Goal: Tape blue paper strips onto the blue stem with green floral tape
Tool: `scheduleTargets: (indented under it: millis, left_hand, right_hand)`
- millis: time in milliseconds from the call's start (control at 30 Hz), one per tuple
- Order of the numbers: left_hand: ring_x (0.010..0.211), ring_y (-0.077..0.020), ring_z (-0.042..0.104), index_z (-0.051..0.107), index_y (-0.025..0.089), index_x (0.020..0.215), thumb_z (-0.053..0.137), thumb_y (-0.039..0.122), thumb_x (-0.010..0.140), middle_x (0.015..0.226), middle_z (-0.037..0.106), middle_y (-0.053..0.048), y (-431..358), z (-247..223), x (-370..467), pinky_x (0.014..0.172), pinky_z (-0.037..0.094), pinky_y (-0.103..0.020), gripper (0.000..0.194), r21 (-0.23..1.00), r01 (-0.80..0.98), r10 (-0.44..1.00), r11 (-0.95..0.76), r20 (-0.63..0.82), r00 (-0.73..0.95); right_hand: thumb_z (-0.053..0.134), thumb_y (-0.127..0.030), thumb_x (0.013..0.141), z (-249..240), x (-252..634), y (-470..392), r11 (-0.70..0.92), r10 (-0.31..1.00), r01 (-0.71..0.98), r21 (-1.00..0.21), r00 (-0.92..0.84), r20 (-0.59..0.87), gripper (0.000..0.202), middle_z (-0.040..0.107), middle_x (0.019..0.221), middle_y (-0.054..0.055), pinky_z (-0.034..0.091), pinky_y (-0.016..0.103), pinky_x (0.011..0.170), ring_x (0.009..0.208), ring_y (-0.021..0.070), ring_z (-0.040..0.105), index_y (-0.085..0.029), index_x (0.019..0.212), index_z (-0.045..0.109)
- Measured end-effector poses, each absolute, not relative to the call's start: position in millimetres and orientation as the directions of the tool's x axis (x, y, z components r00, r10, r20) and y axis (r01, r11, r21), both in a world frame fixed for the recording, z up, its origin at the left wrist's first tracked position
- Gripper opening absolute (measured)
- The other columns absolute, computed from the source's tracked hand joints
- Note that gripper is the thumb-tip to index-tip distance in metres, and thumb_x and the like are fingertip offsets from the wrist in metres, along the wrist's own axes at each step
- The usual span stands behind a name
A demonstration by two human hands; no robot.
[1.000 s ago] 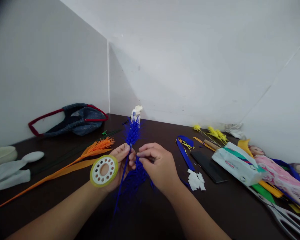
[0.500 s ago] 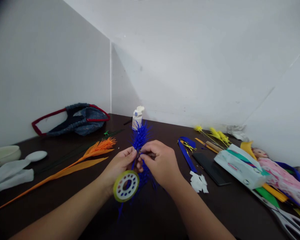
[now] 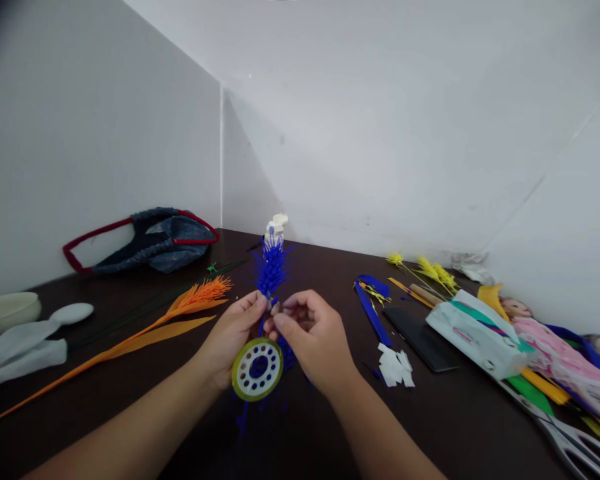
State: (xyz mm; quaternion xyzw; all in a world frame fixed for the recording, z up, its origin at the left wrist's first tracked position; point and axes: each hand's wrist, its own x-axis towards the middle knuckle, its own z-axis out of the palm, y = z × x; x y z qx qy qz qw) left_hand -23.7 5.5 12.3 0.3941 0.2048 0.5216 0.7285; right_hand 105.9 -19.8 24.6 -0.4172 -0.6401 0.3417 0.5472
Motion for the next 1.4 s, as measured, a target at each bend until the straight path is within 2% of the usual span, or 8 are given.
scheduleTargets:
  millis: [200, 333, 467, 767, 867, 1100, 1233, 1400]
  left_hand:
    - [0.047, -0.0071, 0.05, 0.046, 0.017, 0.069, 0.063, 0.029, 0.075, 0.058, 0.053, 0.003, 7, 17, -26, 0.048, 0.039, -0.018, 0.022, 0.742, -0.661, 0.946, 0.112, 0.123, 0.299]
    - [0.049, -0.0077, 0.05, 0.047, 0.016, 0.066, 0.068, 0.029, 0.07, 0.057, 0.053, 0.003, 10, 17, -27, 0.049, 0.04, -0.019, 0.025, 0.714, -0.696, 0.957, 0.079, 0.141, 0.253]
    - [0.051, -0.007, 0.05, 0.049, 0.016, 0.062, 0.071, 0.029, 0.067, 0.06, 0.055, 0.002, 16, 14, -30, 0.049, 0.04, -0.018, 0.026, 0.729, -0.684, 0.959, 0.029, 0.173, 0.225]
    - [0.056, -0.0063, 0.05, 0.05, 0.016, 0.065, 0.073, 0.027, 0.067, 0.065, 0.054, 0.002, 7, 15, -27, 0.054, 0.042, -0.016, 0.026, 0.588, -0.808, 0.951, 0.038, 0.226, 0.209]
    - [0.056, -0.0065, 0.051, 0.05, 0.015, 0.068, 0.07, 0.027, 0.07, 0.064, 0.053, 0.003, 6, 14, -23, 0.057, 0.044, -0.018, 0.023, 0.577, -0.817, 0.945, 0.016, 0.259, 0.201]
    - [0.053, -0.0064, 0.053, 0.05, 0.014, 0.071, 0.061, 0.025, 0.078, 0.065, 0.054, 0.002, 6, 13, -23, 0.057, 0.048, -0.021, 0.017, 0.646, -0.763, 0.93, 0.03, 0.262, 0.258]
    - [0.045, -0.0054, 0.05, 0.05, 0.014, 0.076, 0.053, 0.027, 0.084, 0.073, 0.059, 0.0, 5, 12, -24, 0.051, 0.05, -0.024, 0.015, 0.681, -0.731, 0.903, 0.045, 0.286, 0.322]
    - [0.042, -0.0043, 0.046, 0.048, 0.015, 0.074, 0.05, 0.028, 0.086, 0.061, 0.054, 0.003, 5, 9, -24, 0.049, 0.05, -0.023, 0.018, 0.685, -0.727, 0.883, 0.046, 0.312, 0.35]
  right_hand:
    - [0.066, -0.014, 0.066, 17, 100, -32, 0.338, 0.94, 0.22, -0.915, -0.117, 0.319, 0.024, 0.059, 0.069, -0.002, 0.045, 0.025, 0.058, 0.061, 0.0118, 0.054, -0.02, 0.085, 0.053]
    - [0.068, -0.015, 0.066, 30, 94, -37, 0.208, 0.968, -0.126, -0.97, -0.118, 0.223, 0.021, 0.058, 0.065, -0.004, 0.042, 0.021, 0.055, 0.057, 0.0084, 0.052, -0.019, 0.081, 0.054]
    - [0.072, -0.021, 0.062, 35, 66, -44, 0.091, 0.989, -0.445, -0.891, -0.067, 0.135, 0.023, 0.06, 0.065, -0.004, 0.044, 0.019, 0.054, 0.056, 0.0075, 0.054, -0.018, 0.076, 0.053]
    - [0.063, -0.025, 0.073, 31, 53, -41, 0.445, 0.889, 0.036, -0.895, 0.106, 0.446, 0.009, 0.063, 0.064, 0.0, 0.047, 0.024, 0.055, 0.057, 0.0113, 0.056, -0.018, 0.078, 0.064]
    - [0.063, -0.026, 0.074, 35, 71, -23, 0.435, 0.88, 0.02, -0.9, 0.199, 0.43, 0.015, 0.065, 0.066, -0.001, 0.046, 0.023, 0.052, 0.056, 0.0111, 0.057, -0.019, 0.088, 0.063]
    - [0.062, -0.02, 0.072, 55, 87, -3, 0.383, 0.923, 0.055, -0.922, 0.003, 0.384, 0.009, 0.06, 0.052, -0.002, 0.042, 0.022, 0.045, 0.045, 0.0086, 0.052, -0.016, 0.064, 0.063]
    - [0.065, -0.02, 0.069, 69, 92, -5, 0.475, 0.878, 0.064, -0.878, 0.036, 0.478, 0.007, 0.06, 0.052, -0.003, 0.042, 0.022, 0.046, 0.046, 0.0078, 0.052, -0.018, 0.063, 0.063]
    - [0.063, -0.022, 0.07, 69, 87, -7, 0.394, 0.916, -0.027, -0.919, -0.067, 0.395, 0.006, 0.057, 0.048, -0.004, 0.04, 0.022, 0.034, 0.038, 0.0102, 0.053, -0.02, 0.067, 0.058]
